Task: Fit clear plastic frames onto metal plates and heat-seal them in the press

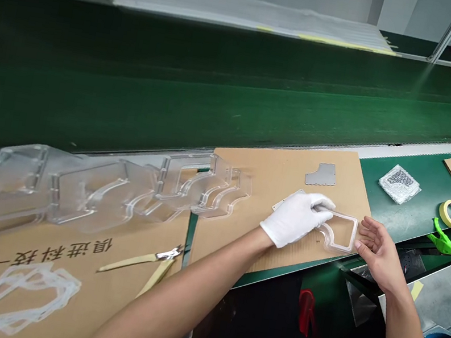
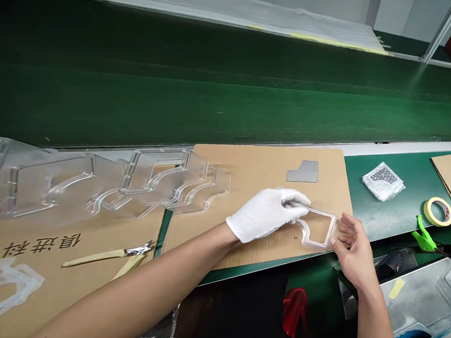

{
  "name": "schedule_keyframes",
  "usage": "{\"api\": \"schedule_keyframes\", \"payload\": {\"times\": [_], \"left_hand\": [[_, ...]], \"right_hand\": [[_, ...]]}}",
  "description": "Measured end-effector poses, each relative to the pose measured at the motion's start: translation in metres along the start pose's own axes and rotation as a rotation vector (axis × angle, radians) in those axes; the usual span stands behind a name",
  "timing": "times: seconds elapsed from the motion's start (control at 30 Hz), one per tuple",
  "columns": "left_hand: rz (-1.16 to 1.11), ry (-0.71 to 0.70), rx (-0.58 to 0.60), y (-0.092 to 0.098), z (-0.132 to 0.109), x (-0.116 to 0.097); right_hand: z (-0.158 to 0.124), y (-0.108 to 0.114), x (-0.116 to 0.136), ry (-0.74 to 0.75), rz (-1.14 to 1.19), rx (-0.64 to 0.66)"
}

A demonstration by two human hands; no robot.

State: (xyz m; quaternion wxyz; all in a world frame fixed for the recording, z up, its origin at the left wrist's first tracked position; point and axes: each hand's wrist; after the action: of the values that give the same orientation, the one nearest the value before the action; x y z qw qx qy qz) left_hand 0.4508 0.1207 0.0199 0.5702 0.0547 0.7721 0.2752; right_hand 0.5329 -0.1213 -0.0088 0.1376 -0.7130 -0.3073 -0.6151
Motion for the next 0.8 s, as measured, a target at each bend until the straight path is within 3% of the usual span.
{"api": "schedule_keyframes", "payload": {"times": [0.2,0.43,0.67,0.8], "left_hand": [[-0.033,-0.040,0.017,0.000,-0.002,0.000],[0.004,-0.021,-0.031,-0.002,0.002,0.004],[0.023,0.003,-0.037,-0.006,0.005,0.004],[0.057,0.027,-0.100,-0.005,0.006,0.007]], "right_hand": [[0.014,-0.005,0.002,-0.005,0.050,0.036],[0.037,-0.007,0.000,-0.056,0.010,-0.036],[0.046,-0.008,0.010,-0.066,-0.120,-0.022],[0.055,-0.009,0.011,-0.079,-0.183,-0.035]]}}
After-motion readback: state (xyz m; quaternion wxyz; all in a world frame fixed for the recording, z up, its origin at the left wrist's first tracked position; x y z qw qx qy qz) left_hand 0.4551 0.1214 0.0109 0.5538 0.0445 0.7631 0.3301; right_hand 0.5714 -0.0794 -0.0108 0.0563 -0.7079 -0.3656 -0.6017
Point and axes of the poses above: each hand's wrist, its own z-axis towards the middle knuckle, its own y-axis out of the back of the hand, x = y × z
